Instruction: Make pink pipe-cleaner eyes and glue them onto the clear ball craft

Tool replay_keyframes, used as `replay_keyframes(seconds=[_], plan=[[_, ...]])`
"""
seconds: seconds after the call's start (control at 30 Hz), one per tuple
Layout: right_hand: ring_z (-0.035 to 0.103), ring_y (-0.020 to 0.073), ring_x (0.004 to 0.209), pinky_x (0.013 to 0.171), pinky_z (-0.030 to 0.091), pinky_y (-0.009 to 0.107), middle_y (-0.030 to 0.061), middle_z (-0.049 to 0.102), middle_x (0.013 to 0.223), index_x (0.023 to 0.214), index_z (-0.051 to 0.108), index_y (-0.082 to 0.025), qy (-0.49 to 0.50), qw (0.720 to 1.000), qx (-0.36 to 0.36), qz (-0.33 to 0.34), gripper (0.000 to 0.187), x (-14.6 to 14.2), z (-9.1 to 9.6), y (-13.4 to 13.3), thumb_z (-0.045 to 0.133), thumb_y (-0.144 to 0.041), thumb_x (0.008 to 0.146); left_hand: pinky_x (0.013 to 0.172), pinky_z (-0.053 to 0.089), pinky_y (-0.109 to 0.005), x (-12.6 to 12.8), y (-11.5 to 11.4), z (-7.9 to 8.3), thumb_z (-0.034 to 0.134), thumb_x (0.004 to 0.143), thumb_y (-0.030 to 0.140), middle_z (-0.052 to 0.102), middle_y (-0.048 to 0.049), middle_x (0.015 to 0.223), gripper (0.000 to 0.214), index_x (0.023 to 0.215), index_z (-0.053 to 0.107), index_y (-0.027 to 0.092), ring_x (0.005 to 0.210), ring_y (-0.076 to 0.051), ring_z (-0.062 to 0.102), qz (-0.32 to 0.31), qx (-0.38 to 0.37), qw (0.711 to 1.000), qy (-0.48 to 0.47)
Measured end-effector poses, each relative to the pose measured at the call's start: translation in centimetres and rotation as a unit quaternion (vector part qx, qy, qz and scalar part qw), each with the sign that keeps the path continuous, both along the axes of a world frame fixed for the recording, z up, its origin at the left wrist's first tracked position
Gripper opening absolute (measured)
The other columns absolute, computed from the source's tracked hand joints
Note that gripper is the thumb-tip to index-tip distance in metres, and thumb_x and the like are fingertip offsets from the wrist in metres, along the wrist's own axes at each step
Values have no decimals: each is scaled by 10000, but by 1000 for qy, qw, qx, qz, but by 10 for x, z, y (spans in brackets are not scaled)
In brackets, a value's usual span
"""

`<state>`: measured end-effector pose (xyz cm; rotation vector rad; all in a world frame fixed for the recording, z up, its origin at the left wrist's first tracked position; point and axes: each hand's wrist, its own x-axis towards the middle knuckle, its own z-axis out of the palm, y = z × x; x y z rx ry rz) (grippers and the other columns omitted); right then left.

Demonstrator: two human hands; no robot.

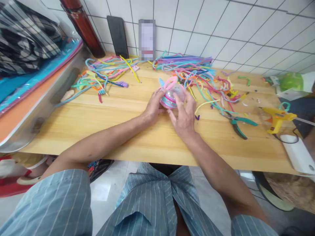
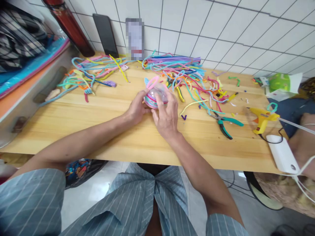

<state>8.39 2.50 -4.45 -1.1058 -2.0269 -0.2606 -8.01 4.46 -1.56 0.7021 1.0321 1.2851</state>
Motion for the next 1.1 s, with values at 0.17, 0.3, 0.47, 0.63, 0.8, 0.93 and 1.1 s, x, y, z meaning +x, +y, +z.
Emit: replay_keyframes(seconds=[0.17,0.3,0.47,0.63,0.8,0.93,1.1], plan=[[645,327,1480,1248,574,581,186,651,1553,1611,637,-280,-47,998,35,-25,468,-6,-4,-1,582,-280,1147,792,674,-327,-1,-5,8,682,1072,536,767,-47,1116,310,1174,636,247,1041,-256,804,20,-3,997,75],[635,313,1506,1249,582,569,171,659,1553,1586,674,-309,-34,998,40,-18,450,-5,-6,0,564,-249,1153,834,688,-332,-3,-4,8,682,1069,508,757,-64,1294,330,1278,648,254,1109,-252,798,5,5,996,94],[642,339,1500,1236,588,616,168,643,1574,1555,695,-330,-2,1000,23,-6,424,-3,-7,1,553,-287,1158,922,699,-350,-4,0,5,703,1062,470,761,-97,1412,348,1317,711,235,1236,-280,781,-22,40,998,50],[604,414,1524,1259,537,731,188,603,1586,1589,685,-352,55,995,-77,20,451,-1,-5,0,548,-385,1161,1125,653,-375,-3,1,3,746,1049,407,774,-87,1435,271,1243,729,219,1367,-278,734,-4,53,998,33],[591,409,1528,1262,535,751,169,606,1570,1522,741,-361,74,994,-79,22,419,-3,-5,0,520,-375,1167,1128,650,-353,-2,2,1,716,1064,407,779,-72,1470,274,1275,742,234,1367,-264,726,-15,66,997,37],[604,383,1503,1249,561,730,156,626,1549,1481,769,-347,63,997,-53,5,410,-4,-7,0,500,-354,1171,1014,690,-356,-2,1,1,719,1067,421,797,-65,1360,308,1323,732,249,1232,-255,767,-20,50,998,35],[598,403,1522,1258,529,731,168,602,1567,1507,760,-365,66,996,-62,18,413,-3,-11,2,521,-334,1172,971,696,-376,-3,-1,4,729,1064,403,779,-60,1297,276,1292,733,247,1167,-247,772,-19,46,998,25]])
